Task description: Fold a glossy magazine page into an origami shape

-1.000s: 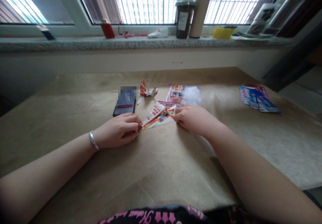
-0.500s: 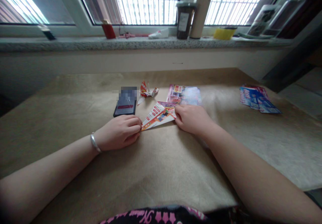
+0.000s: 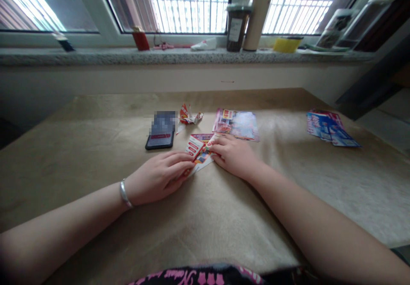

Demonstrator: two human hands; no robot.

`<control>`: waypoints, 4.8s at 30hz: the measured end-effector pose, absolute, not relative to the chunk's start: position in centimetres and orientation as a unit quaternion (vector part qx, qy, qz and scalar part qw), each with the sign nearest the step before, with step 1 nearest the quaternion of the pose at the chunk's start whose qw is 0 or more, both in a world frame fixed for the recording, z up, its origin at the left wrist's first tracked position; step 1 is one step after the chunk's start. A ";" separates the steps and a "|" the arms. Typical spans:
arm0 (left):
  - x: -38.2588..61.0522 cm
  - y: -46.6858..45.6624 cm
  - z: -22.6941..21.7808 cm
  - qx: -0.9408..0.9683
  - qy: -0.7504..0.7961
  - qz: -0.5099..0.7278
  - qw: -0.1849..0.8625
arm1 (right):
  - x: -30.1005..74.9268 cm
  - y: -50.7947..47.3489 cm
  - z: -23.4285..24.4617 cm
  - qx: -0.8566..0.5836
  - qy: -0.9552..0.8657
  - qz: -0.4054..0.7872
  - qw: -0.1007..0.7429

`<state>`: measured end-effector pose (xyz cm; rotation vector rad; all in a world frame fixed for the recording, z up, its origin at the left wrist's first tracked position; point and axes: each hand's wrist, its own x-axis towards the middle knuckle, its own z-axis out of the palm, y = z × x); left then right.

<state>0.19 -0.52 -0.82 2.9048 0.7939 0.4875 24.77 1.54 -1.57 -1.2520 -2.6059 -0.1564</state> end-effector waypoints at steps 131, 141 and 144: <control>-0.9 1.2 -2.5 0.886 0.396 0.240 -0.019 | 24.5 1.3 -1.6 -0.438 -0.885 0.060 0.147; -0.5 1.6 -2.3 0.902 0.317 0.294 0.003 | 24.2 1.8 -2.1 -0.499 -0.842 0.105 0.177; -0.6 1.6 -2.3 0.903 0.321 0.286 -0.001 | 24.2 2.0 -2.3 -0.505 -0.837 0.108 0.180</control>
